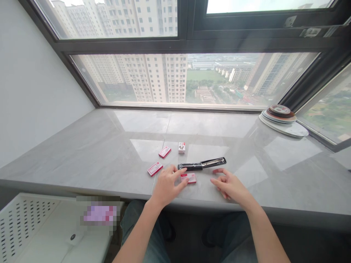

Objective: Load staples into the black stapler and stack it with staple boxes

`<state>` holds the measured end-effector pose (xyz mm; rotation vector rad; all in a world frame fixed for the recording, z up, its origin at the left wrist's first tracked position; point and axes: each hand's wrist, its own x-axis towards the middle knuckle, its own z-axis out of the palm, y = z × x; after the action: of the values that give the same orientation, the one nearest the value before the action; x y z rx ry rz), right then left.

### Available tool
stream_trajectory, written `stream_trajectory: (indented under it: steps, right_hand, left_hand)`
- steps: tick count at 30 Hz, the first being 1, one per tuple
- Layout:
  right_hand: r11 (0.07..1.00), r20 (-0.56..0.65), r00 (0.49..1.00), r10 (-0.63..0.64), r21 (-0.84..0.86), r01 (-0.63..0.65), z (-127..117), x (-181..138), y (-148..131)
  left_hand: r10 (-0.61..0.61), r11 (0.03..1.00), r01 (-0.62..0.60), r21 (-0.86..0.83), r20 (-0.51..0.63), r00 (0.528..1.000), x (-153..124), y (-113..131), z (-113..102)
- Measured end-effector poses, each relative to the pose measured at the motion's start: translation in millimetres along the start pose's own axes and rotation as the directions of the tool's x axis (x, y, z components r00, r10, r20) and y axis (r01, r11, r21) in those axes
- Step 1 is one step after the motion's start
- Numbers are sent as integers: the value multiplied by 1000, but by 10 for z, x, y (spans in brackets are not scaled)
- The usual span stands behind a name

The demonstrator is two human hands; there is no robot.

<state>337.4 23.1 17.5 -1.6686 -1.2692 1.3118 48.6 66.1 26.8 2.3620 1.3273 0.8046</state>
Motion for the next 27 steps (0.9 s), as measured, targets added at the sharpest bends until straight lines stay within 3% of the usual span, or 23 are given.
stream_trajectory:
  steps: [5,10,15,18,22,27]
  right_hand:
    - [985,-62,996,59,167,-48,-315,88,4]
    - [961,-38,982,-184,204,188,-407,355,-231]
    - [928,-32,928,-371,24,371,-137,568,-564]
    - [882,41,888,-459,-100,461,128,655,-721]
    - [835,110,863,-493,-218,505,393,751,-788]
    - [730,148,845,-514,-441,521,545,785,-791]
  left_hand:
    - [-1,999,0,51,18,1000,4,4,37]
    - [3,999,-4,52,6,1000,30,17,55]
    - [-2,999,1,41,15,1000,67,17,55]
    - [-7,999,7,41,19,1000,79,3,61]
    - [-8,999,7,33,23,1000,84,-12,67]
    - [-5,998,4,58,23,1000,80,-23,60]
